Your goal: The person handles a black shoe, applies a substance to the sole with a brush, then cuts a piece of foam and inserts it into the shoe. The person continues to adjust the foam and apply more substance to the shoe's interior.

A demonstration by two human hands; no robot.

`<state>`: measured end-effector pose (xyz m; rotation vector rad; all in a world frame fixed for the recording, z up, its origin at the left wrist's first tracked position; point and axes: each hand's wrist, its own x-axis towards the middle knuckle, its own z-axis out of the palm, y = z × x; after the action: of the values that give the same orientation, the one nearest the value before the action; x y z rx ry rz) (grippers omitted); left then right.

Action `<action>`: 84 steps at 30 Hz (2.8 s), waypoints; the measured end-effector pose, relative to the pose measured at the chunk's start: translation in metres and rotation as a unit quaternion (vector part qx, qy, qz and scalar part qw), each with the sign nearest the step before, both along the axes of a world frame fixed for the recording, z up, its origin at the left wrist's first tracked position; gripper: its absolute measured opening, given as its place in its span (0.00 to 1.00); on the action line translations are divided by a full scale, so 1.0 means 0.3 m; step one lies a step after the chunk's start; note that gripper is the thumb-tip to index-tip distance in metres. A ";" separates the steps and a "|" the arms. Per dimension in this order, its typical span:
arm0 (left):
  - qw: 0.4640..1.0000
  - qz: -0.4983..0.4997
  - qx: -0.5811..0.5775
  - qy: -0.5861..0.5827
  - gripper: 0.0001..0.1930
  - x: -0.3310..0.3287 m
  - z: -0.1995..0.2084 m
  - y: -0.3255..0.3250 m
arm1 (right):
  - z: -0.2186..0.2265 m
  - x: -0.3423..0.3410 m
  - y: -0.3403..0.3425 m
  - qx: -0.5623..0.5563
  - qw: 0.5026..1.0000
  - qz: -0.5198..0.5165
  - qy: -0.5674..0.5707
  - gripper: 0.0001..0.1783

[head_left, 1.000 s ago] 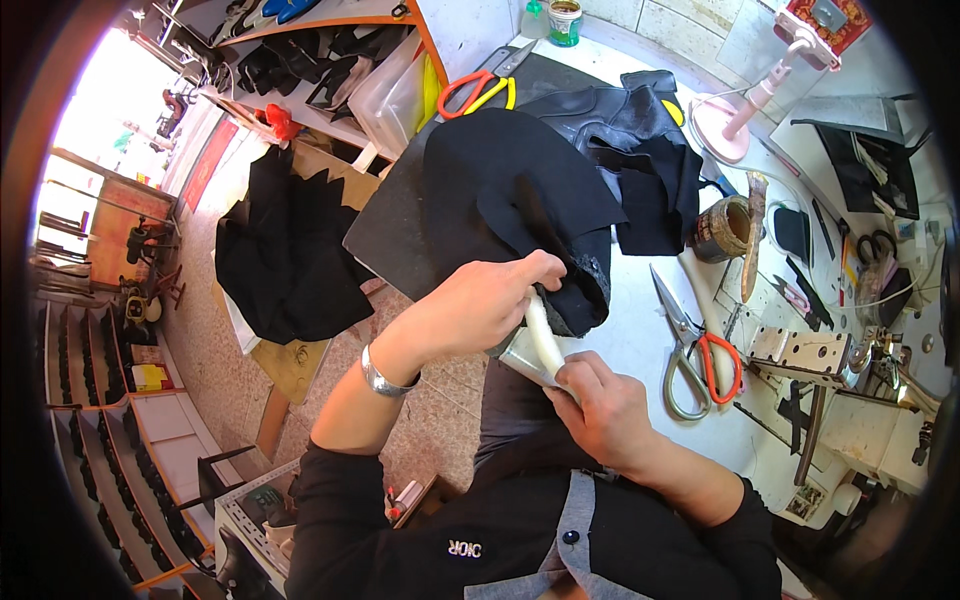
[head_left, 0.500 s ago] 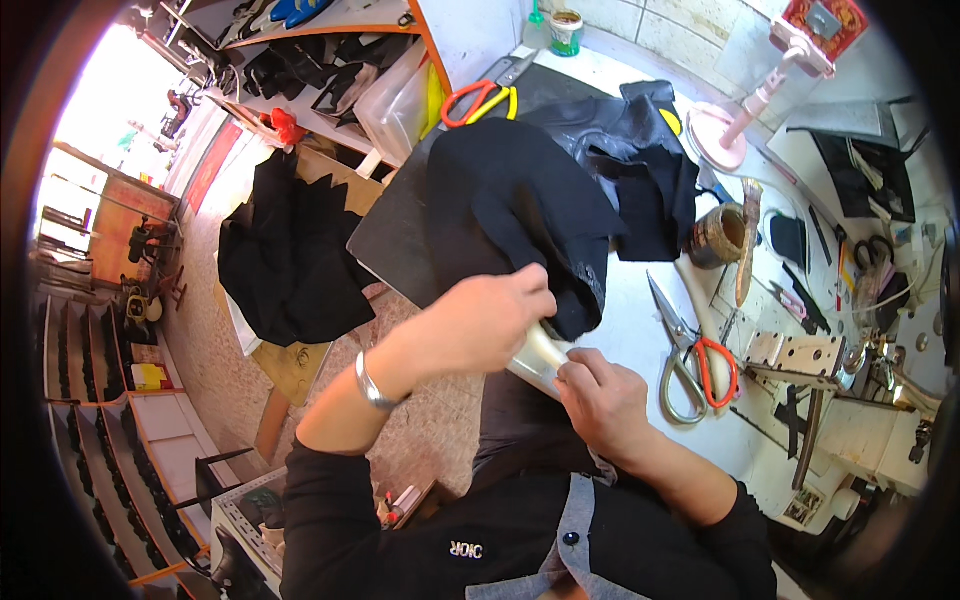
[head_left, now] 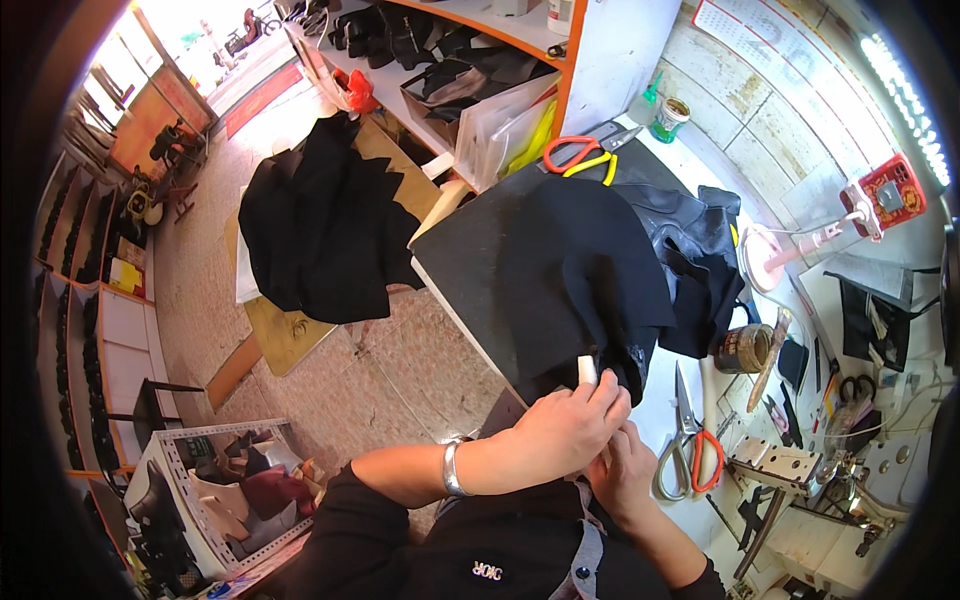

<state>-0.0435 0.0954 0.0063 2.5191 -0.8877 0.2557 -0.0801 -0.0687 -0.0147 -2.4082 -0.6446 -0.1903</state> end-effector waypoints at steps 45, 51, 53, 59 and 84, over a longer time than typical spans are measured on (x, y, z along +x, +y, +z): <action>0.949 -0.065 -0.144 0.272 0.09 0.242 0.192 0.140 | 0.222 0.224 0.035 0.007 0.927 0.067 -0.370 0.13; 0.951 -0.062 -0.175 0.248 0.09 0.237 0.180 0.135 | 0.235 0.217 0.014 0.048 0.952 0.057 -0.296 0.09; 0.938 -0.033 -0.188 0.289 0.09 0.235 0.189 0.140 | 0.224 0.213 0.003 0.107 0.964 0.035 -0.240 0.11; 0.864 0.031 -0.235 0.445 0.07 0.225 0.232 0.154 | 0.158 0.189 0.008 0.304 0.952 -0.019 0.007 0.13; 0.901 0.002 -0.265 0.344 0.09 0.203 0.178 0.195 | 0.173 0.244 -0.059 0.050 0.988 0.007 -0.145 0.17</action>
<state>0.0172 0.1539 0.0597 1.8782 -0.4387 -0.3436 -0.0069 -0.0863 0.0371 -2.2974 -0.7622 -0.5604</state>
